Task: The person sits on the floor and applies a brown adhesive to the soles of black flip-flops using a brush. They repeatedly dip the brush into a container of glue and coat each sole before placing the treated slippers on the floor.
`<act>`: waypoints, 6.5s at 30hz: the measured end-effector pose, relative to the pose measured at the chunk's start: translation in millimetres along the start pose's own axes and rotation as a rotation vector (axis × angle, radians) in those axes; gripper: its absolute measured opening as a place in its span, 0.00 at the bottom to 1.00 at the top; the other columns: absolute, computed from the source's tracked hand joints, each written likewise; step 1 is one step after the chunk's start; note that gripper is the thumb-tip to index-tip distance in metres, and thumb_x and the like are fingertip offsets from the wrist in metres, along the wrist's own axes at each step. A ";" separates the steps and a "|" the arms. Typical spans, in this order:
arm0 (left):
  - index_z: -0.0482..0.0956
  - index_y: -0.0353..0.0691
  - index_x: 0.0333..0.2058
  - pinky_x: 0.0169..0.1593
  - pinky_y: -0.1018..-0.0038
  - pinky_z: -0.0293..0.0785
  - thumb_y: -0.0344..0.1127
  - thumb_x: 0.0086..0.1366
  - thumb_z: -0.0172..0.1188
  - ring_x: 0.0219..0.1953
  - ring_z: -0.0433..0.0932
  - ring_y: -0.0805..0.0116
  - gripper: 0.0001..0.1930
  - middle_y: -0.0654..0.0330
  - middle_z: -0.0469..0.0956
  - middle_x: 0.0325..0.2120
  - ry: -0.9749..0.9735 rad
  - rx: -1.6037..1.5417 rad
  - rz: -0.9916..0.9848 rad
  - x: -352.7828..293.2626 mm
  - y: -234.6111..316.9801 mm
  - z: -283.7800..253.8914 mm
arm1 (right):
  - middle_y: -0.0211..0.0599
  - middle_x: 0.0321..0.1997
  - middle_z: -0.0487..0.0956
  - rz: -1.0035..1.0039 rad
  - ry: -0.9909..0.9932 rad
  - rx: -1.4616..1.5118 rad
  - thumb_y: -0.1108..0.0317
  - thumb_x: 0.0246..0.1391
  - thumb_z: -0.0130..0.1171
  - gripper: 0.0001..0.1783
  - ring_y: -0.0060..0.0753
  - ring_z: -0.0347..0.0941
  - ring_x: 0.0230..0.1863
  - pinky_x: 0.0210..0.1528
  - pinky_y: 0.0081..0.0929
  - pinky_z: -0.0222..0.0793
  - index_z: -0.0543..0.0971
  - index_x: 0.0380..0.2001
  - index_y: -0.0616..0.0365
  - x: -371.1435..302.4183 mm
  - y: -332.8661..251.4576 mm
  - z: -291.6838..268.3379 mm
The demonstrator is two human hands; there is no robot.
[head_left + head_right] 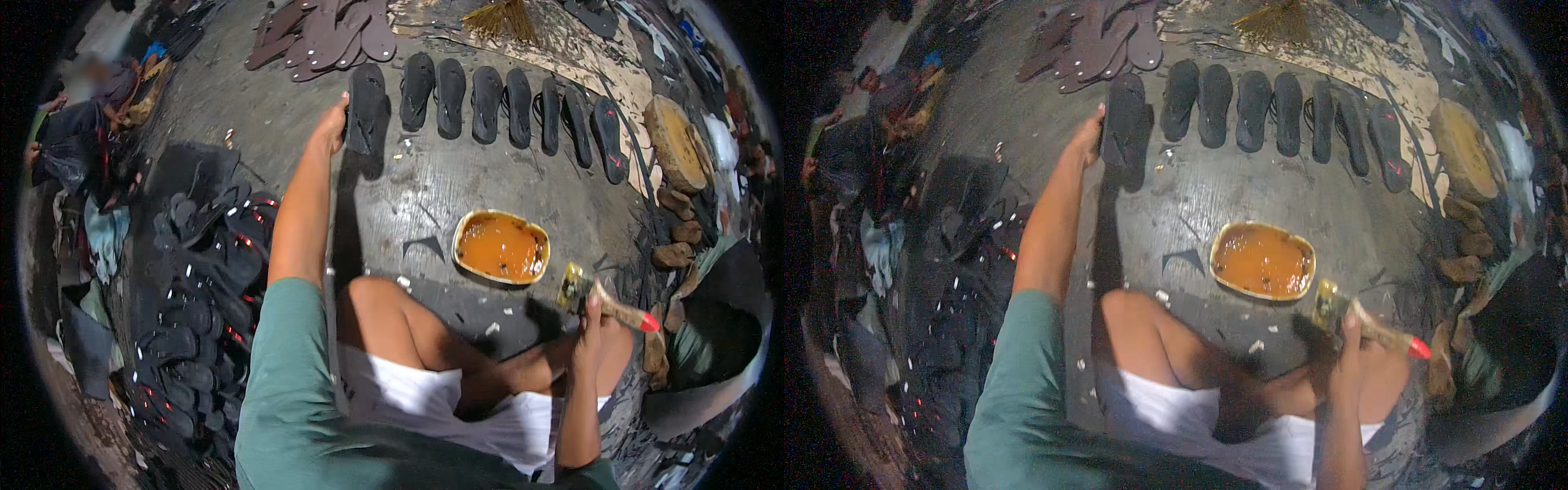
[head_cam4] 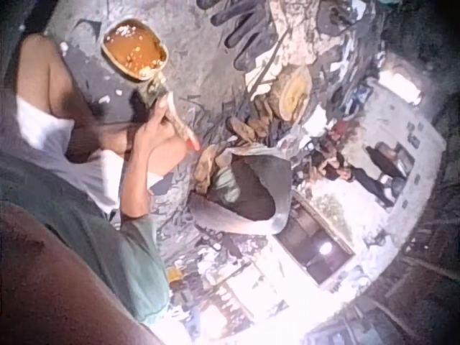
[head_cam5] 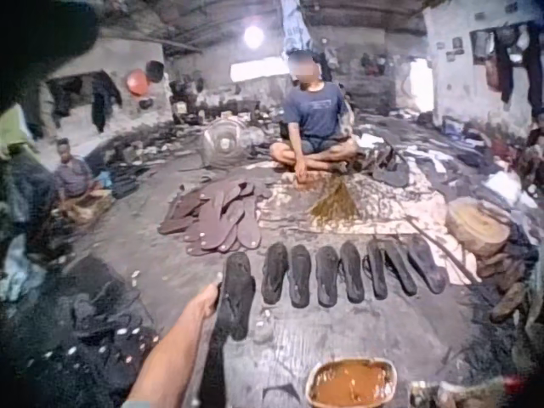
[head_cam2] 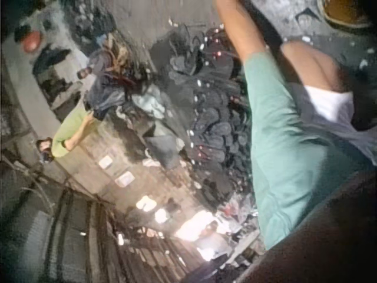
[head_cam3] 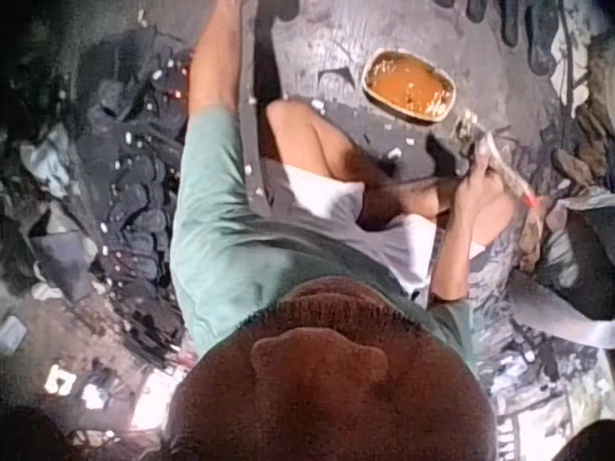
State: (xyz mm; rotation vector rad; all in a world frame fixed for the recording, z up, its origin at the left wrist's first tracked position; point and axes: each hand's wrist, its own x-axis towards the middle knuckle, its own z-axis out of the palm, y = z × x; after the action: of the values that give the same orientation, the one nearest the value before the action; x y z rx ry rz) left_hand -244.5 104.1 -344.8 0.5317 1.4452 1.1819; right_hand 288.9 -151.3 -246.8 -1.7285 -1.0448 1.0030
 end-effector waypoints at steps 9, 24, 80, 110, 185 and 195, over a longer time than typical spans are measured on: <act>0.73 0.32 0.60 0.62 0.61 0.66 0.55 0.75 0.47 0.59 0.74 0.57 0.31 0.48 0.74 0.60 0.059 0.148 0.024 140.0 3.6 27.5 | 0.43 0.49 0.77 0.082 0.011 -0.183 0.57 0.63 0.60 0.23 0.35 0.73 0.49 0.55 0.32 0.68 0.77 0.51 0.67 16.4 4.4 23.0; 0.79 0.42 0.52 0.62 0.47 0.63 0.65 0.53 0.66 0.60 0.69 0.38 0.37 0.44 0.78 0.52 0.785 1.816 0.474 -185.3 5.5 -173.0 | 0.53 0.69 0.61 -0.777 -0.253 -0.785 0.65 0.54 0.68 0.25 0.54 0.63 0.64 0.69 0.43 0.55 0.76 0.52 0.66 81.8 3.6 104.8; 0.65 0.40 0.62 0.45 0.70 0.82 0.49 0.79 0.38 0.43 0.83 0.65 0.24 0.55 0.78 0.48 -0.618 -0.763 -0.137 -491.0 -87.9 158.5 | 0.40 0.38 0.83 -1.011 -0.699 0.138 0.67 0.57 0.65 0.09 0.35 0.80 0.39 0.42 0.32 0.73 0.85 0.40 0.57 -124.3 -113.8 -17.0; 0.78 0.34 0.50 0.48 0.59 0.83 0.52 0.76 0.45 0.44 0.84 0.60 0.25 0.50 0.83 0.43 -0.808 -0.975 0.019 -462.5 -33.5 194.0 | 0.37 0.36 0.81 -1.404 -0.149 0.088 0.65 0.42 0.66 0.20 0.43 0.78 0.37 0.39 0.36 0.74 0.83 0.43 0.53 -110.5 -138.0 -29.3; 0.71 0.33 0.61 0.55 0.56 0.73 0.50 0.77 0.44 0.51 0.79 0.55 0.27 0.47 0.76 0.56 0.267 0.257 -0.047 108.7 30.1 -60.0 | 0.43 0.40 0.85 -0.060 0.144 -0.931 0.47 0.60 0.56 0.27 0.40 0.81 0.43 0.50 0.33 0.72 0.83 0.48 0.62 13.7 -47.3 29.6; 0.82 0.34 0.46 0.54 0.62 0.72 0.55 0.69 0.56 0.48 0.80 0.56 0.26 0.49 0.83 0.44 0.762 0.445 0.437 124.5 0.8 -96.2 | 0.41 0.62 0.68 -0.174 -0.271 -0.387 0.70 0.63 0.59 0.22 0.36 0.62 0.65 0.68 0.35 0.54 0.69 0.58 0.65 53.0 11.3 57.6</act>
State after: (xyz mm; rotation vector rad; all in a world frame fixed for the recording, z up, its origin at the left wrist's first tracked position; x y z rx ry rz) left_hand -365.7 174.8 -416.0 0.7741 2.3619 1.4983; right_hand 256.1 -90.6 -285.6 -1.7943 -1.6225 0.9884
